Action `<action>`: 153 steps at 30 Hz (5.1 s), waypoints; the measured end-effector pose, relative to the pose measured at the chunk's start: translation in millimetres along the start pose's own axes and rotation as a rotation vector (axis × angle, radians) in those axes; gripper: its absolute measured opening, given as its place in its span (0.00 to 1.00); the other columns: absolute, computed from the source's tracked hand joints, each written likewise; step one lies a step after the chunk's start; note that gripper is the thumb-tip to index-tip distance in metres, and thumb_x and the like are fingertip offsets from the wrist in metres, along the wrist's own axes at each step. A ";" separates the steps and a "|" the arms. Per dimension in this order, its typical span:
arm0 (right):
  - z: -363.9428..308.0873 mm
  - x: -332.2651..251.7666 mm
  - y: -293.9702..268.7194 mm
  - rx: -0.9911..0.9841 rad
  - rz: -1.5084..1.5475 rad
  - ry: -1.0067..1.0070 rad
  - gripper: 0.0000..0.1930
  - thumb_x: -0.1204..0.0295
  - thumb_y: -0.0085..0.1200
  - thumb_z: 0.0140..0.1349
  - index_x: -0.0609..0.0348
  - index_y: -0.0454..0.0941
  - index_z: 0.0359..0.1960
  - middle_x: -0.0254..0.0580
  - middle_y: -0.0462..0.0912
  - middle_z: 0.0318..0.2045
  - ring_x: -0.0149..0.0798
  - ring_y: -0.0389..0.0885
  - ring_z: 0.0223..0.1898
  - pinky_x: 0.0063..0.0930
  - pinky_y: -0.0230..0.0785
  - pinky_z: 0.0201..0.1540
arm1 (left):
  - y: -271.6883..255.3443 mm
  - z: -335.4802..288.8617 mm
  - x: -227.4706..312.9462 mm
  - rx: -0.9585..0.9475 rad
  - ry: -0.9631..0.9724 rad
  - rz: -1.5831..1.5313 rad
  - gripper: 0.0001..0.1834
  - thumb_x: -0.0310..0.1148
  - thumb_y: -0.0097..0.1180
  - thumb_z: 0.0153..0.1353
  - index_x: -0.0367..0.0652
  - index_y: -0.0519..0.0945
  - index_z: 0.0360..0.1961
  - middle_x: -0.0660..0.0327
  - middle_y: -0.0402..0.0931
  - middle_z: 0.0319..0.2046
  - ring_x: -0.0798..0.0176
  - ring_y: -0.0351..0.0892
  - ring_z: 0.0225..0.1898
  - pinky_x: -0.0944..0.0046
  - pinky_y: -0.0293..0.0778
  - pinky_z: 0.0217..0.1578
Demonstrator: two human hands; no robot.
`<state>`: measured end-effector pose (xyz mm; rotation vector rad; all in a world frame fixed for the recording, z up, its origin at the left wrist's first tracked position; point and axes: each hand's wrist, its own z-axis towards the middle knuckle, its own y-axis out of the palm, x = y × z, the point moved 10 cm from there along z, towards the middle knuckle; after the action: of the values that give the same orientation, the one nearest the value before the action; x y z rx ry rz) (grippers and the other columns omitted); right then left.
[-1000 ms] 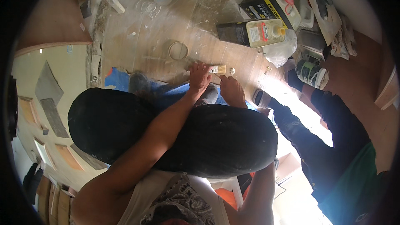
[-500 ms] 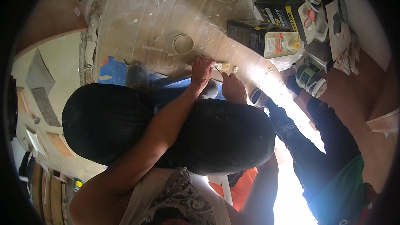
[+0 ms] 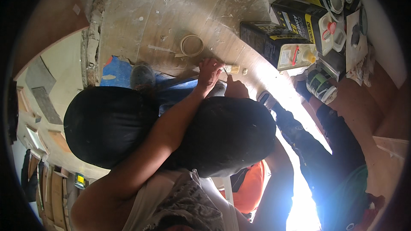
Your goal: The person cleans a paintbrush by scraping it against a paint can and wiping it with a cloth. They then place the brush on a surface and later climb a ladder.
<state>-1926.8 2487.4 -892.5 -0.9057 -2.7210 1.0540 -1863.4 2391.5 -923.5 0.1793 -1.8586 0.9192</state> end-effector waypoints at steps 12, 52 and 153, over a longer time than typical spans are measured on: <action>3.5 18.0 -1.0 -0.098 0.588 0.423 0.13 0.66 0.48 0.67 0.59 0.71 0.49 0.49 0.86 0.36 0.46 0.84 0.28 0.36 0.75 0.31 | -4.1 3.1 -16.3 -0.004 -0.036 0.081 0.19 0.30 0.66 0.49 0.57 0.84 0.45 0.66 0.74 0.38 0.58 0.72 0.47 0.51 0.64 0.46; -2.2 42.2 40.7 -0.114 1.255 0.408 0.17 0.61 0.45 0.72 0.52 0.72 0.57 0.32 0.73 0.26 0.31 0.74 0.29 0.29 0.67 0.30 | 1.1 7.0 -9.0 -0.045 -0.026 0.039 0.14 0.34 0.61 0.54 0.55 0.84 0.43 0.64 0.73 0.38 0.57 0.70 0.47 0.51 0.64 0.48; -245.7 -10.5 -416.6 1.371 0.735 -0.399 0.14 0.66 0.59 0.59 0.66 0.80 0.40 0.55 0.83 0.25 0.54 0.83 0.30 0.42 0.72 0.35 | -228.7 181.1 311.7 -0.418 0.150 -0.702 0.24 0.51 0.50 0.71 0.45 0.73 0.57 0.66 0.79 0.39 0.78 0.68 0.24 0.78 0.61 0.18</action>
<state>-2056.3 2381.4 -438.5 -1.3421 -1.0349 2.7885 -2028.7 2196.2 -581.8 0.4524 -1.6274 0.0573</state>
